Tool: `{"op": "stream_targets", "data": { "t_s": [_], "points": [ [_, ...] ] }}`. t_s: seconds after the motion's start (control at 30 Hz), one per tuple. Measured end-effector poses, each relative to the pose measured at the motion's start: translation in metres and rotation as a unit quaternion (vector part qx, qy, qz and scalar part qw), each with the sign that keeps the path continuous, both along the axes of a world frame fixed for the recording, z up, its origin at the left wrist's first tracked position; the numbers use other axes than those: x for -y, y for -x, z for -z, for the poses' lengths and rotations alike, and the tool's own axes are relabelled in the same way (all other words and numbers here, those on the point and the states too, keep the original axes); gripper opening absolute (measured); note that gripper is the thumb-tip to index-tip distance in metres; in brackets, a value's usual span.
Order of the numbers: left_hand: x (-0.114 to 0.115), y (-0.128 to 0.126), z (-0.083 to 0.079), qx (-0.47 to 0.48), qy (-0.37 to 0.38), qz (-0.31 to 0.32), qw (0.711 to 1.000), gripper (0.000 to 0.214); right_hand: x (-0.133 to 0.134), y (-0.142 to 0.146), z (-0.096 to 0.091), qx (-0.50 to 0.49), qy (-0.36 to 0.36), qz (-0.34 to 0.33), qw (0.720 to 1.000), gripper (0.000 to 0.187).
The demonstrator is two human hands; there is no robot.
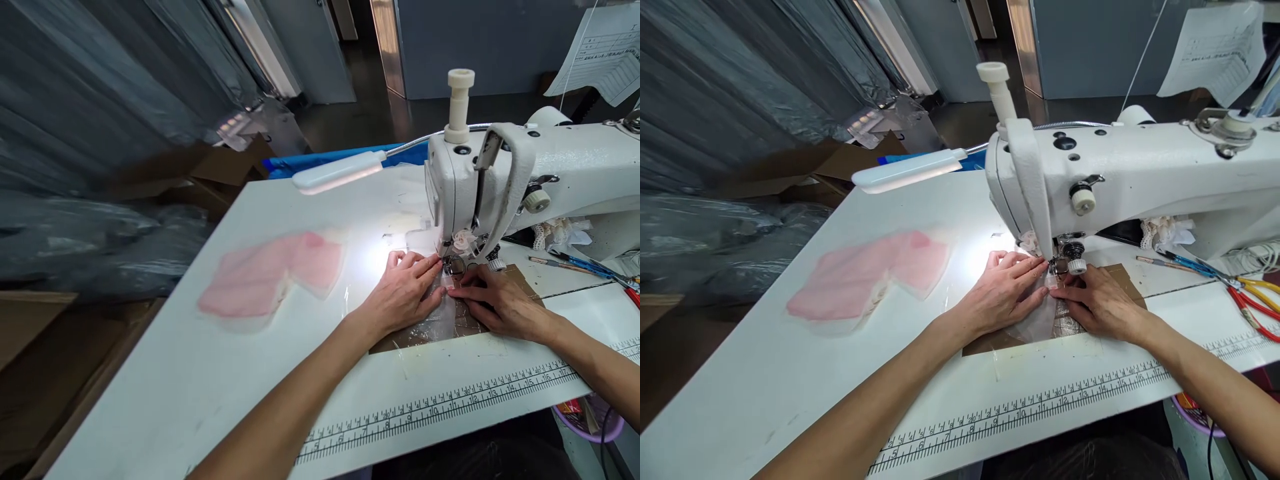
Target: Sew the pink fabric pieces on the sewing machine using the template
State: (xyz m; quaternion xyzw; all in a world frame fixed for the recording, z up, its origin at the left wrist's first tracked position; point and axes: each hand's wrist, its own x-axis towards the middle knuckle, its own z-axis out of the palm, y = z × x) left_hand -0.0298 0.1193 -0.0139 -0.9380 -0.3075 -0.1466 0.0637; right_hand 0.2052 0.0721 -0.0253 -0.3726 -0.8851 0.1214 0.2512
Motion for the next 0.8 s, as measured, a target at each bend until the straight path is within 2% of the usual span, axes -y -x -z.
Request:
{"op": "stream_targets", "data": {
  "t_s": [0.13, 0.23, 0.33, 0.5, 0.6, 0.8],
  "points": [
    [0.003, -0.005, 0.005, 0.038, -0.082, 0.000, 0.996, 0.036, 0.000, 0.001, 0.000, -0.008, -0.012, 0.003, 1.000, 0.031],
    [0.002, -0.006, 0.008, 0.092, -0.107, 0.087, 0.986, 0.026, 0.001, 0.002, -0.001, -0.009, -0.009, 0.002, 1.000, 0.031],
    [0.001, -0.004, 0.007, 0.133, -0.073, 0.139, 0.979, 0.023, 0.002, 0.002, -0.002, 0.000, -0.005, 0.003, 1.000, 0.031],
    [0.004, 0.004, -0.006, 0.106, 0.012, 0.138, 0.985, 0.022, 0.003, 0.002, -0.003, 0.007, 0.000, 0.006, 1.000, 0.032],
    [0.005, 0.005, -0.009, 0.070, 0.003, 0.120, 0.990, 0.025, 0.003, 0.002, -0.001, 0.019, 0.011, 0.012, 1.000, 0.035],
    [0.003, 0.002, -0.003, 0.033, -0.011, 0.082, 0.996, 0.034, 0.007, 0.004, -0.002, 0.039, 0.023, 0.037, 0.998, 0.039]
  ]
}}
